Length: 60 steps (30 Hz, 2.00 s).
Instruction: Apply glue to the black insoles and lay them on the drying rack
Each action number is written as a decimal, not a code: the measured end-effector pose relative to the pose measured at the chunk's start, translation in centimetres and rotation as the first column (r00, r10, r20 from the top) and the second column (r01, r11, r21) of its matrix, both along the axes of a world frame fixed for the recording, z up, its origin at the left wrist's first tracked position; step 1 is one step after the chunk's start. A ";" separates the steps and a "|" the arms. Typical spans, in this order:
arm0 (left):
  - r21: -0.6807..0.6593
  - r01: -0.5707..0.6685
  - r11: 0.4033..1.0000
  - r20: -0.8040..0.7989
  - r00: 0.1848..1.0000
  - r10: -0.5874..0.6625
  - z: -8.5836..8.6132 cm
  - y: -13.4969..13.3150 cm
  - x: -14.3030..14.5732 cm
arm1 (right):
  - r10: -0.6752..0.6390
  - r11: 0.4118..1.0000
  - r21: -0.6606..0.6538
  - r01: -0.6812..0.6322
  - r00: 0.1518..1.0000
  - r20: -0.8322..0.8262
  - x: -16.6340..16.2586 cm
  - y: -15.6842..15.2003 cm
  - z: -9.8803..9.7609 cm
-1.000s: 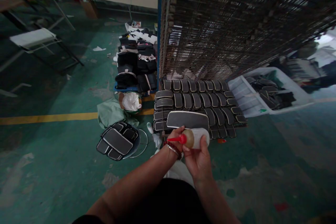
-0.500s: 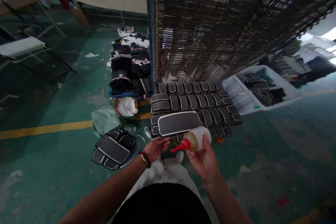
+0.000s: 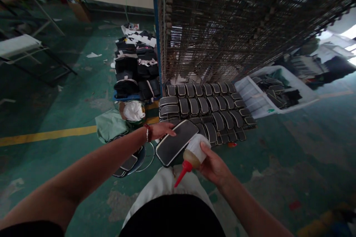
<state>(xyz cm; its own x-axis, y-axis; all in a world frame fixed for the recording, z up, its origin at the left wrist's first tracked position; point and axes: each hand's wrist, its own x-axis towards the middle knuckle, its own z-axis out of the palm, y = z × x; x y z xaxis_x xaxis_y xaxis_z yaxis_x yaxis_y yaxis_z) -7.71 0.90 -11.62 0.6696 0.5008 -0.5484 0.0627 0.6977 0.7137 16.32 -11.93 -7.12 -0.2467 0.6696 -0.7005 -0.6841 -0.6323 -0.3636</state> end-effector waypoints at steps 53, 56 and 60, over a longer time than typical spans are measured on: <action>0.188 0.161 0.969 0.057 0.983 -0.174 8.7 -0.2 -1.4 | -0.714 0.641 0.679 0.358 0.602 0.358 6.4 4.6 7.4; 0.149 0.132 0.980 0.085 0.986 -0.146 8.7 -0.4 -1.2 | -0.712 0.642 0.673 0.367 0.611 0.346 6.2 4.4 7.4; 0.113 0.089 0.990 0.140 0.985 -0.104 8.6 -0.7 -0.8 | -0.745 0.616 0.680 0.398 0.576 0.337 6.1 4.4 7.3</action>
<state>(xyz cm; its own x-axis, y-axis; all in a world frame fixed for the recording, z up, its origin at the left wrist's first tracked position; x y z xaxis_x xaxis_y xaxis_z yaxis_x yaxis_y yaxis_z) -8.52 0.25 -3.01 0.7863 0.4798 -0.3892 0.0163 0.6136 0.7894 22.41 -7.54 0.14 0.6244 0.7766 -0.0837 -0.3861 0.2138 -0.8973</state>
